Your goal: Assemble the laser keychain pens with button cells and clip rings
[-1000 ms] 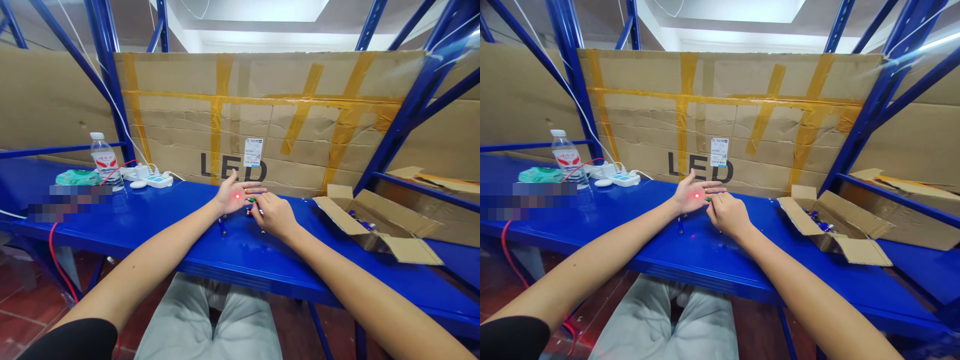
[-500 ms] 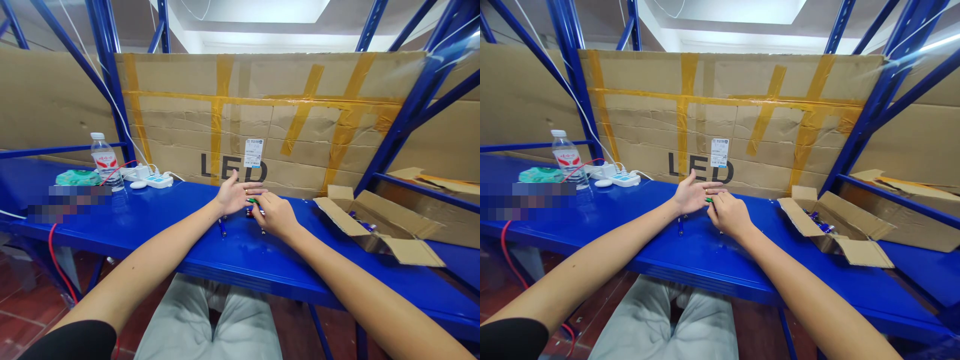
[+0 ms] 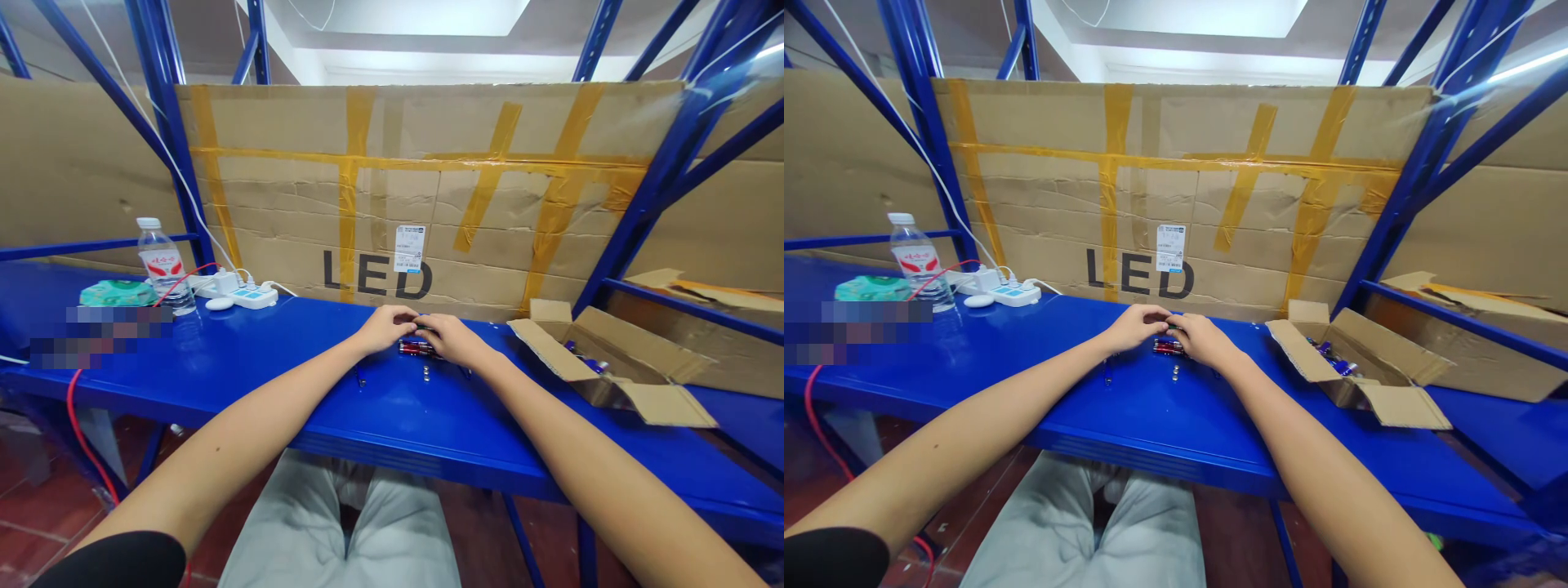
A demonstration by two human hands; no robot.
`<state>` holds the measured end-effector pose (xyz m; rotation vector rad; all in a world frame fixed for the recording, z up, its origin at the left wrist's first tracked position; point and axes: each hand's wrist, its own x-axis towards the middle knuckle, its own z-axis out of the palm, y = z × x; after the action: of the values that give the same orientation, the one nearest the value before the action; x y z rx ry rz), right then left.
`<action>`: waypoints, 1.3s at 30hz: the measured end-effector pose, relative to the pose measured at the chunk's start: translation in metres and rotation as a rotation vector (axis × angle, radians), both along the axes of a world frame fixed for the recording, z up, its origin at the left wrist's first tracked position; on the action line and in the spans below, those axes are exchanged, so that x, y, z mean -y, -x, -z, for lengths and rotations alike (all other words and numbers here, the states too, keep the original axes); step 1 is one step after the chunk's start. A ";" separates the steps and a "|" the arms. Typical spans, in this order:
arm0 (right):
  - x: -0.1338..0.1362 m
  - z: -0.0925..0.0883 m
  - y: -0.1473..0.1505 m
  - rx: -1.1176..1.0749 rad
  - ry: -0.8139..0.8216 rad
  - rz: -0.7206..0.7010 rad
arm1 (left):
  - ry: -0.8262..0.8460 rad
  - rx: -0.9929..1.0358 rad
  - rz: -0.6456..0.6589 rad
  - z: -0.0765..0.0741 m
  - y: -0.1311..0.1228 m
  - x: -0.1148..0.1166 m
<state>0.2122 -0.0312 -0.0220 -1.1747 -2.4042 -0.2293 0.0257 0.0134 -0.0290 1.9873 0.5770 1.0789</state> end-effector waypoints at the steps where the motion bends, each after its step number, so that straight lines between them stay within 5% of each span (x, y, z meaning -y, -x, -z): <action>1: -0.003 0.000 -0.002 -0.036 0.033 -0.011 | -0.022 -0.014 -0.022 0.001 0.000 -0.001; 13: -0.030 0.004 -0.029 -0.157 0.099 0.164 | -0.231 -0.346 -0.305 0.005 -0.002 -0.016; 22: -0.027 0.008 -0.025 -0.249 0.250 0.381 | -0.178 -0.442 -0.295 0.010 -0.005 -0.022; 39: -0.018 0.005 -0.024 -0.209 0.326 0.351 | -0.167 -0.580 -0.235 0.001 0.003 -0.020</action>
<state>0.2357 -0.0135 -0.0274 -1.6768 -2.0918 0.1793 0.0224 0.0330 -0.0304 2.4374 1.0735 0.6841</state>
